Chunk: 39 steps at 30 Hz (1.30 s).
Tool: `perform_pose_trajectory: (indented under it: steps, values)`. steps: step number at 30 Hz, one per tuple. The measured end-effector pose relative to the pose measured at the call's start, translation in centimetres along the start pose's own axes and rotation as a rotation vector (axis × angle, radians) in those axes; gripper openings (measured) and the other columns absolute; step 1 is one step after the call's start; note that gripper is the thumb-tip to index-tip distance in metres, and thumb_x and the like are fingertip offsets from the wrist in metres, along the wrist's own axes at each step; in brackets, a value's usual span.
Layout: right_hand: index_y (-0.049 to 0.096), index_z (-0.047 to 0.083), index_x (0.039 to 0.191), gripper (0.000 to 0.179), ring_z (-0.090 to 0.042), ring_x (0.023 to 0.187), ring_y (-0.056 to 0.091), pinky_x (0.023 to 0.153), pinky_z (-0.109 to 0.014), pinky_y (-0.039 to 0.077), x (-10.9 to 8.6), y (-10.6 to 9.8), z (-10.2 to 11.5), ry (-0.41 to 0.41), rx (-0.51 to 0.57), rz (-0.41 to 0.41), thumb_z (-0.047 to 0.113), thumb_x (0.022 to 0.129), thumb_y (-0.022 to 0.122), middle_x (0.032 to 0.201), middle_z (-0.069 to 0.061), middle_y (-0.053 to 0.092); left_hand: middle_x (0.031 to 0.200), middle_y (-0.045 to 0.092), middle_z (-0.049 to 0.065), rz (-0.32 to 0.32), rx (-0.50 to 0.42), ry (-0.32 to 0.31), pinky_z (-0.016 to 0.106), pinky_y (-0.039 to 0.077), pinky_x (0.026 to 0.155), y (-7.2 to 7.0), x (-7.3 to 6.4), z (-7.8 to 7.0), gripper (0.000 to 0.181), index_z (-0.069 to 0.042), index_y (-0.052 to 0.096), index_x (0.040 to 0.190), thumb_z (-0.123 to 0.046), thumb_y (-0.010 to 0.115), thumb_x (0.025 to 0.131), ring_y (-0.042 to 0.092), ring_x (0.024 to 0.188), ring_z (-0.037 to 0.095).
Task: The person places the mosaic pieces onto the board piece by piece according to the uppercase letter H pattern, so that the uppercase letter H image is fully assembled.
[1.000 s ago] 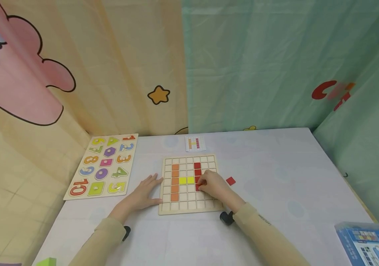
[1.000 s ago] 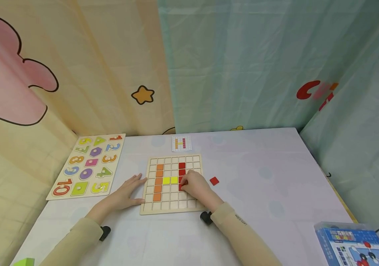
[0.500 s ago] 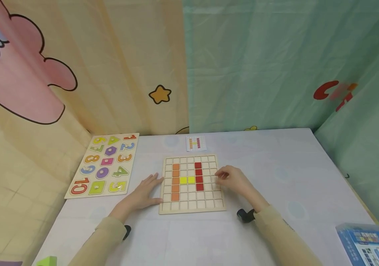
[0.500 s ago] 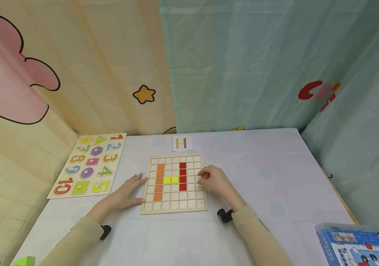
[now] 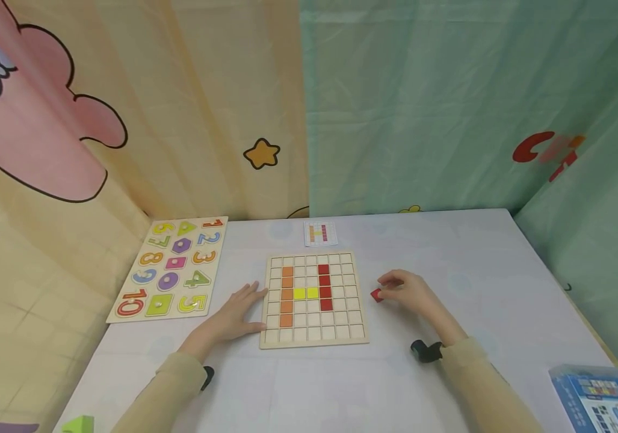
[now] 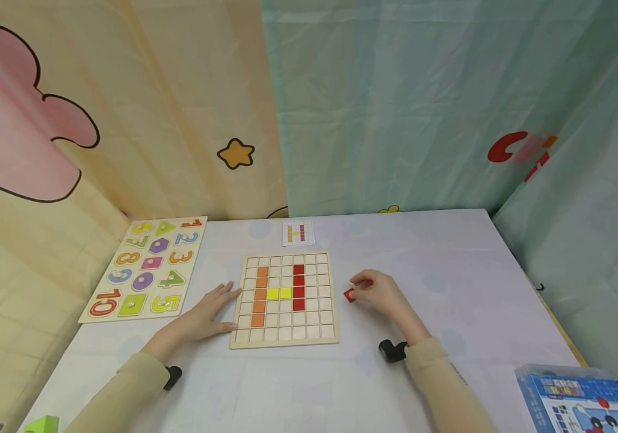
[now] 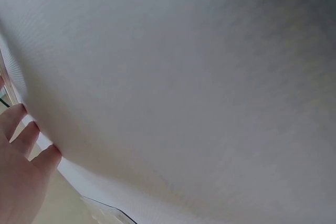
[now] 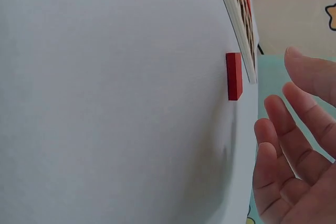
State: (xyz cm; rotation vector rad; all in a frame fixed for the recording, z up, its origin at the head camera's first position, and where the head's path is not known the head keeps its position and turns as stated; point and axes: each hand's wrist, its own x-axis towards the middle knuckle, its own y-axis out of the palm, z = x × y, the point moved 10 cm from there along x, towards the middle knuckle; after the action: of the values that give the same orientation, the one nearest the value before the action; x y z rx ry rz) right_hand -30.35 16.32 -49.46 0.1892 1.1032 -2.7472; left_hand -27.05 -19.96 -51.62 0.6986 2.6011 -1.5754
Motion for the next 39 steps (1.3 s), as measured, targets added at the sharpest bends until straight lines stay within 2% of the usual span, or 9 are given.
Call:
perform_pose_trajectory:
  steps: [8, 18, 25, 35, 39]
  values:
    - [0.069, 0.007, 0.113, 0.031, -0.028, 0.106, 0.06, 0.091, -0.044, 0.056, -0.1, -0.1, -0.5, -0.01, 0.006, -0.004, 0.019, 0.085, 0.076, 0.113, -0.011, 0.068, 0.165, 0.016, 0.014, 0.001, 0.002, -0.007, 0.057, 0.012, 0.124, 0.1, 0.0, 0.1, 0.086, -0.015, 0.035, 0.154, -0.043, 0.075, 0.083, 0.009, 0.153, 0.038]
    - [0.069, 0.007, 0.113, 0.032, -0.028, 0.106, 0.06, 0.091, -0.044, 0.055, 0.1, 0.4, -0.8, -0.017, -0.003, 0.02, 0.018, 0.085, 0.077, 0.114, -0.013, 0.067, 0.165, 0.016, 0.013, 0.005, -0.004, -0.005, 0.057, 0.012, 0.124, 0.1, -0.2, -0.2, 0.086, -0.015, 0.035, 0.154, -0.043, 0.075, 0.084, 0.009, 0.153, 0.038]
    - [0.072, 0.006, 0.114, 0.033, -0.03, 0.107, 0.058, 0.098, -0.05, 0.051, 0.3, 0.9, -0.2, -0.054, -0.061, 0.032, 0.015, 0.083, 0.078, 0.116, -0.015, 0.066, 0.165, 0.017, 0.015, -0.002, 0.006, 0.002, 0.057, 0.012, 0.124, 0.0, -0.2, -0.2, 0.086, -0.014, 0.035, 0.153, -0.043, 0.076, 0.083, 0.01, 0.153, 0.038]
    - [0.074, 0.008, 0.102, 0.022, -0.023, 0.094, 0.056, 0.086, -0.041, 0.052, 0.5, 1.1, 0.6, -0.112, -0.147, 0.011, 0.011, 0.081, 0.079, 0.103, -0.007, 0.062, 0.165, 0.017, 0.015, -0.004, 0.015, 0.004, 0.057, 0.013, 0.124, -0.1, -0.1, -0.1, 0.087, -0.014, 0.035, 0.154, -0.045, 0.075, 0.083, 0.01, 0.152, 0.039]
    - [0.072, 0.008, 0.095, 0.018, -0.023, 0.092, 0.055, 0.086, -0.041, 0.051, 0.5, 1.0, 0.5, -0.113, -0.161, 0.001, 0.011, 0.079, 0.081, 0.101, -0.007, 0.062, 0.165, 0.017, 0.014, -0.001, 0.013, 0.002, 0.057, 0.013, 0.124, 0.0, -0.1, 0.0, 0.087, -0.015, 0.035, 0.154, -0.045, 0.075, 0.083, 0.01, 0.152, 0.039]
